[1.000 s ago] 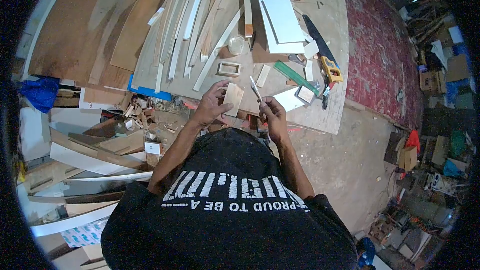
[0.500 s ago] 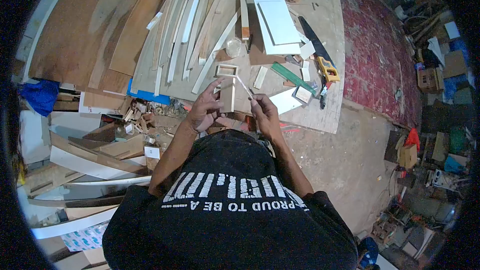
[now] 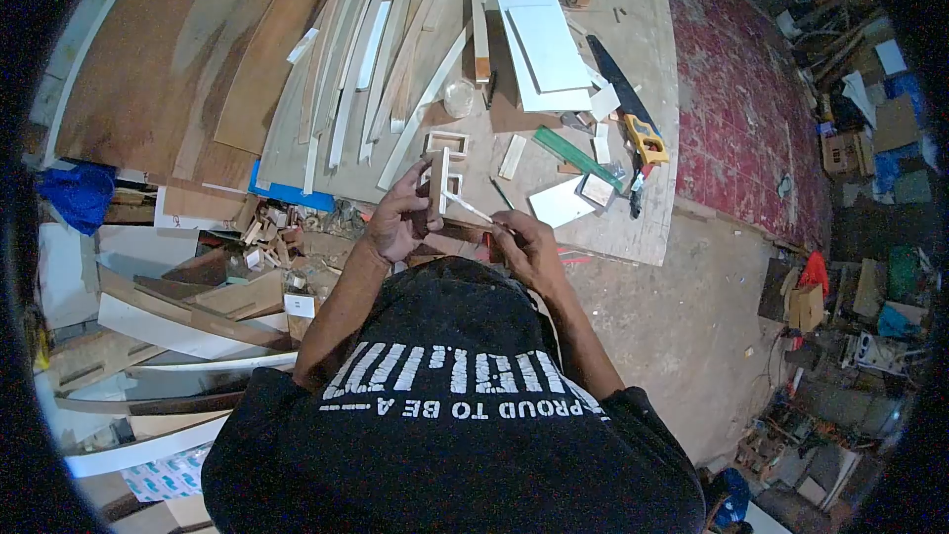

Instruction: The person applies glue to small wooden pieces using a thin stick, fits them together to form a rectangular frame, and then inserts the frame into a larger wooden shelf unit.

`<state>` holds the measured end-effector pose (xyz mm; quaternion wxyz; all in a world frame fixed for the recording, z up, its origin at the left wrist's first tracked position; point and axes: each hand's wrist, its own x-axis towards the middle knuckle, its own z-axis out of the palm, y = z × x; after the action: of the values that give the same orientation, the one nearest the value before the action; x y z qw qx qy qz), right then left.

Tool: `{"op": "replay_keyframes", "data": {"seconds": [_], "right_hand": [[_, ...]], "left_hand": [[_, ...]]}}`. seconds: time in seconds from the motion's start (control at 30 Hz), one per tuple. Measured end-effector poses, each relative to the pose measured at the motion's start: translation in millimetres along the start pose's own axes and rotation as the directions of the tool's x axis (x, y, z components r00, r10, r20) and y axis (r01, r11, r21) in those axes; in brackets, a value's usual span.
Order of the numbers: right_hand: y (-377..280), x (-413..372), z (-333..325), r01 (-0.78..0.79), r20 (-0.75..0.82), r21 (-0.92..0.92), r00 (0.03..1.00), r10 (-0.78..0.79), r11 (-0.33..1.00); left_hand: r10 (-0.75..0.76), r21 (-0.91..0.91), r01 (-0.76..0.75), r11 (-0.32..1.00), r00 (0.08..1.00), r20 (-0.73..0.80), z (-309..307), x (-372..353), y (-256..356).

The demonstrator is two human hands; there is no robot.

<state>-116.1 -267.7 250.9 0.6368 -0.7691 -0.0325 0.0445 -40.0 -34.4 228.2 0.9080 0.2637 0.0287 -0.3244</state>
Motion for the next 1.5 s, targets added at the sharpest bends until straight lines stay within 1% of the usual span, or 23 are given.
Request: {"op": "replay_keyframes", "data": {"seconds": [0.03,0.1,0.27,0.33,0.37,0.47,0.67,0.73,0.8,0.87,0.9,0.93,0.97,1.0,1.07,1.1,1.2,1.27,1.33,1.37,1.4,1.47,1.5], "right_hand": [[1,-1,-7,0.002,0.000,0.000,1.000,-0.002,1.000],[1,-1,-18,-0.001,-0.014,-0.193,1.000,-0.002,0.981],[-1,22,-14,-0.033,-0.143,-0.083,0.989,0.020,0.996],[-11,31,-10,0.163,-0.125,-0.319,0.969,-0.212,0.934],[-9,33,-5,0.211,-0.161,-0.352,0.946,-0.282,0.912],[-2,37,1,0.226,-0.159,-0.453,0.931,-0.328,0.862],[-13,33,9,0.334,0.017,-0.523,0.924,-0.383,0.784],[-19,34,9,0.387,0.155,-0.495,0.920,-0.360,0.778],[-16,45,4,0.388,0.206,-0.452,0.922,-0.329,0.804],[-8,67,-2,0.250,0.090,-0.409,0.968,-0.234,0.878],[11,84,-3,0.222,-0.008,-0.404,0.969,-0.246,0.888],[27,102,-7,0.108,-0.084,-0.420,0.984,-0.157,0.901],[37,121,-11,0.076,-0.116,-0.471,0.982,-0.147,0.879],[57,144,-14,0.174,-0.110,-0.643,0.943,-0.315,0.746],[62,181,-9,0.100,-0.135,-0.771,0.939,-0.315,0.629],[65,203,-8,0.112,-0.128,-0.771,0.937,-0.324,0.627],[87,268,6,0.175,0.070,-0.912,0.957,-0.281,0.370],[106,304,13,0.254,0.238,-0.957,0.964,-0.119,0.143],[106,318,23,0.287,0.269,-0.929,0.957,-0.107,0.234],[105,325,24,0.282,0.293,-0.930,0.956,0.009,0.236],[101,326,22,0.268,0.282,-0.918,0.959,0.006,0.291],[74,328,15,0.137,0.192,-0.933,0.971,0.139,0.333],[90,335,6,0.087,0.116,-0.953,0.990,0.084,0.288]], "left_hand": [[0.001,0.002,-0.001,1.000,1.000,0.001,-1,0,1],[-0.014,0.005,0.014,1.000,1.000,-0.015,-2,2,4],[-0.033,0.009,0.034,0.999,0.999,-0.025,-6,4,2],[-0.038,-0.005,0.038,0.999,0.999,-0.029,-3,3,4],[-0.020,-0.010,0.019,1.000,0.999,-0.043,-1,2,2],[0.010,-0.026,-0.011,1.000,0.998,-0.063,0,0,2],[0.033,-0.042,-0.037,0.998,0.996,-0.084,-14,-11,3],[0.047,-0.052,-0.052,0.997,0.995,-0.092,-21,-16,3],[0.076,-0.028,-0.080,0.996,0.989,-0.126,-27,-21,7],[0.111,-0.046,-0.118,0.992,0.983,-0.146,-33,-31,8],[0.145,-0.001,-0.149,0.989,0.965,-0.217,-38,-36,10],[0.180,0.046,-0.174,0.984,0.941,-0.287,-45,-43,12],[0.225,0.044,-0.222,0.974,0.923,-0.312,-65,-49,7],[0.235,0.045,-0.233,0.971,0.921,-0.310,-65,-57,8],[0.239,0.159,-0.181,0.971,0.798,-0.554,-59,-77,7],[0.250,0.161,-0.193,0.968,0.796,-0.552,-63,-85,5],[0.280,0.094,-0.277,0.956,0.771,-0.572,-78,-106,-5],[0.333,0.079,-0.342,0.936,0.791,-0.513,-86,-114,-9],[0.373,0.096,-0.375,0.922,0.796,-0.477,-82,-121,-7],[0.379,0.081,-0.392,0.916,0.783,-0.494,-80,-123,-7],[0.382,0.065,-0.408,0.911,0.770,-0.511,-79,-126,-7],[0.387,0.059,-0.423,0.904,0.753,-0.532,-79,-128,-6],[0.384,0.054,-0.425,0.904,0.747,-0.543,-80,-125,-4]]}}
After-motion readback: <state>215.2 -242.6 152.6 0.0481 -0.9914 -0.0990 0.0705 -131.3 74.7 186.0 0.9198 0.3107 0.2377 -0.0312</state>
